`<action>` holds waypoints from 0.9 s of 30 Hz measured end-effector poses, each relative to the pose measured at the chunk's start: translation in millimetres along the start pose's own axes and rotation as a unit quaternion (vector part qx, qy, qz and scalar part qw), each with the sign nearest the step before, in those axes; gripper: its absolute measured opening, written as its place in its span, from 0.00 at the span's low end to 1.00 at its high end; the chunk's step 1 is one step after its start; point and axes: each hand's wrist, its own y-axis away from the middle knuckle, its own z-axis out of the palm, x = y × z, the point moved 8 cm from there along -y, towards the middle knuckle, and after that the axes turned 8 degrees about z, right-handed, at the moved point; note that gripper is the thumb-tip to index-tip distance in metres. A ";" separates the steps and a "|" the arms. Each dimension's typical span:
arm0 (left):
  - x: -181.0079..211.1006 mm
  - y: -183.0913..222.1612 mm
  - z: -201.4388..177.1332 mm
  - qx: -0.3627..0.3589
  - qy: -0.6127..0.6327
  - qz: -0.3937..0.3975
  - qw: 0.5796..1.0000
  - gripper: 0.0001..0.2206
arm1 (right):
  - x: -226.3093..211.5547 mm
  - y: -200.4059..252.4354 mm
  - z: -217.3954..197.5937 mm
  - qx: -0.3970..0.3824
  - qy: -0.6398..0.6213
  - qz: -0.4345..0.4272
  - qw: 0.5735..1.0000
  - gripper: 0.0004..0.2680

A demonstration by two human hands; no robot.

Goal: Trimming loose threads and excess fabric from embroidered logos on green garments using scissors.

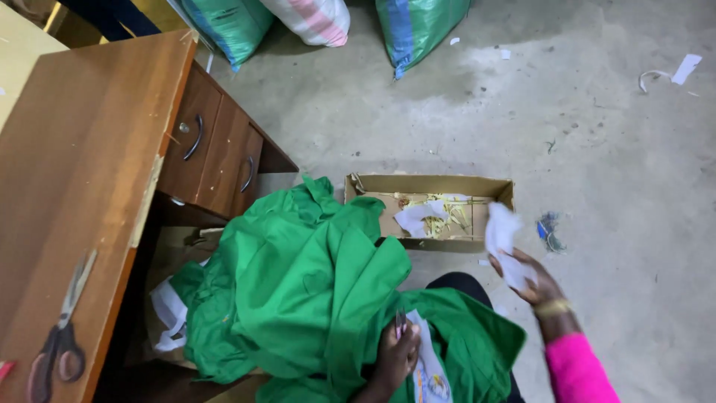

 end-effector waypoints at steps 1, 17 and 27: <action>8.8 0.9 13.0 -0.019 -0.017 0.001 1.000 0.17 | 16.6 -83.8 -23.7 -0.062 -0.076 0.022 0.995 0.18; 137.9 45.3 21.3 0.059 -0.466 0.339 0.815 0.14 | -2.5 -21.9 19.8 -0.087 -0.095 0.002 0.992 0.19; 143.2 61.6 51.8 -0.143 -0.248 0.183 0.941 0.16 | 108.4 318.6 110.9 -0.200 -0.028 0.051 0.978 0.12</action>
